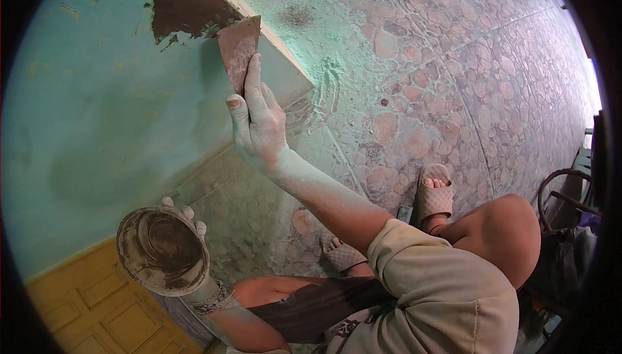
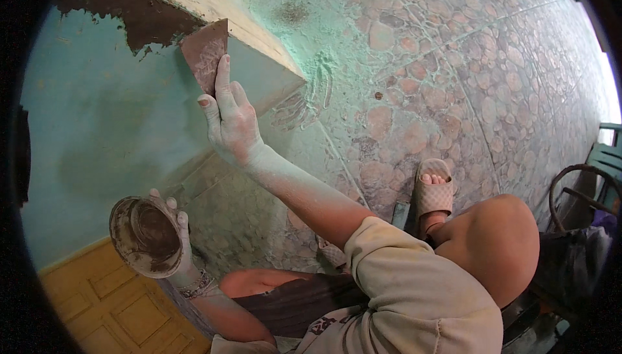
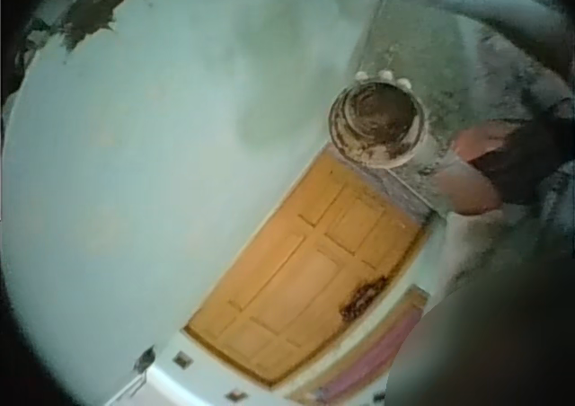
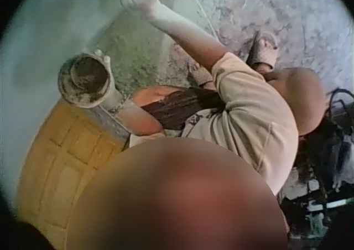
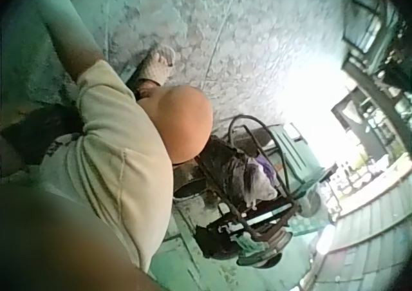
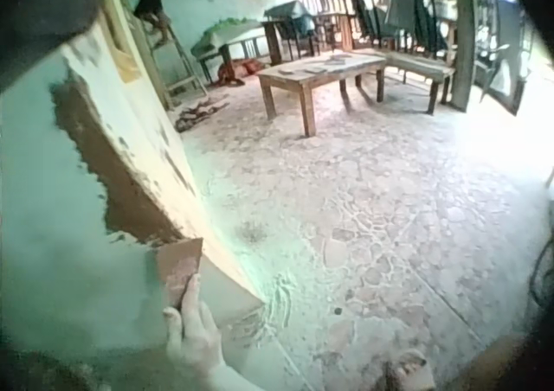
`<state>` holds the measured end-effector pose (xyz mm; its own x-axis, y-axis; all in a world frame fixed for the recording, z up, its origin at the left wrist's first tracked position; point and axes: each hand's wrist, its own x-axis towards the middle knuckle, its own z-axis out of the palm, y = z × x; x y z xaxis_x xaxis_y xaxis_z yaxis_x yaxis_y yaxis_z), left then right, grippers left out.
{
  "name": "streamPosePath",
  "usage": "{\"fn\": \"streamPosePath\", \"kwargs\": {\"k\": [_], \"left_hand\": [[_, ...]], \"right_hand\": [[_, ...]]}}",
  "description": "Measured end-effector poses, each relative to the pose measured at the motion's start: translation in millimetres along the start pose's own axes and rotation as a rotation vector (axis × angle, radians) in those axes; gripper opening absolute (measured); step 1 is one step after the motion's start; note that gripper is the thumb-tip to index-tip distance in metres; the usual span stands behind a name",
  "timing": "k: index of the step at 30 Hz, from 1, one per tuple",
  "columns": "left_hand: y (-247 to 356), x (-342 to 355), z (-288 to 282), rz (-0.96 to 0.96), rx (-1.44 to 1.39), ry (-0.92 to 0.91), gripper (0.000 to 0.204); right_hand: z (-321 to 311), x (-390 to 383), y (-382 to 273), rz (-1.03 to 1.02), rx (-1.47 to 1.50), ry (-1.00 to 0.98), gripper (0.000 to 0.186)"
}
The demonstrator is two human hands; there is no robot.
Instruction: Applying plaster or filler material to a damaged section of a wall using a putty knife.
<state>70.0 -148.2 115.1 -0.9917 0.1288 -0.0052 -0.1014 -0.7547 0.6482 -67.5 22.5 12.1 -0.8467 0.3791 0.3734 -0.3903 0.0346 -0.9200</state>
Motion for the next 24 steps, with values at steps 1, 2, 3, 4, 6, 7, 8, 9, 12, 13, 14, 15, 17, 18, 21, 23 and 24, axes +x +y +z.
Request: {"fn": "streamPosePath", "kwargs": {"k": [1,2,3,4,6,7,8,9,12,13,14,15,17,18,21,23,24], "left_hand": [[-0.9,-0.8,0.0,0.018,-0.01,-0.006,0.069],[-1.6,-1.2,-0.4,0.016,-0.011,-0.008,0.069],[-2.4,-2.0,-1.2,0.017,-0.026,0.009,0.069],[-3.4,-1.9,-1.3,0.018,-0.041,0.025,0.07],[-2.3,0.7,1.4,-0.004,-0.044,0.02,0.07],[-1.9,1.9,2.9,-0.026,-0.05,0.011,0.07],[-2.2,2.2,4.3,-0.026,-0.049,0.013,0.07],[-3.9,3.2,6.2,0.004,-0.02,0.043,0.071],[-4.8,7.7,6.8,-0.002,-0.015,0.042,0.071],[-4.7,9.7,6.3,-0.04,-0.041,0.01,0.072],[-5.3,10.7,5.7,-0.039,-0.04,0.01,0.072],[-8.3,12.3,5.3,-0.006,-0.017,0.017,0.072],[-7.7,15.7,6.4,0.031,0.013,0.03,0.072],[-7.1,20.1,7.4,-0.066,-0.066,-0.049,0.073],[-13.1,17.4,7.8,-0.054,-0.083,-0.026,0.074],[-13.9,16.3,6.5,0.056,-0.011,0.084,0.075],[-13.9,20.4,5.2,-0.01,-0.058,0.001,0.076]], "right_hand": [[3.8,-1.1,4.1,-0.019,-0.005,0.013,0.066],[5.1,-0.3,6.1,-0.039,-0.015,0.027,0.068],[6.0,-1.3,6.9,-0.04,-0.018,0.029,0.068],[6.4,-3.7,6.9,-0.076,-0.034,0.026,0.067],[6.9,-12.0,4.5,-0.106,-0.043,0.02,0.066],[4.8,-17.1,2.7,-0.114,-0.022,-0.039,0.068],[1.9,-22.7,0.8,-0.122,-0.001,-0.099,0.071],[-3.2,-30.4,-1.2,-0.124,-0.004,-0.099,0.071],[-18.9,-43.6,-3.3,-0.127,0.034,-0.186,0.069],[-24.2,-43.0,-1.5,-0.134,0.029,-0.11,0.067],[-30.3,-41.4,0.2,-0.141,0.023,-0.033,0.064],[-39.3,-33.5,4.1,-0.143,0.019,-0.033,0.064],[-54.2,-11.0,12.9,-0.136,-0.022,-0.063,0.058],[-61.4,-2.9,15.0,-0.137,-0.022,-0.063,0.058],[-83.6,18.3,12.1,0.061,0.162,-0.232,0.052],[-92.2,25.8,7.4,0.221,0.23,-0.254,0.045],[-93.4,30.3,10.0,0.189,0.184,-0.254,0.04]]}}
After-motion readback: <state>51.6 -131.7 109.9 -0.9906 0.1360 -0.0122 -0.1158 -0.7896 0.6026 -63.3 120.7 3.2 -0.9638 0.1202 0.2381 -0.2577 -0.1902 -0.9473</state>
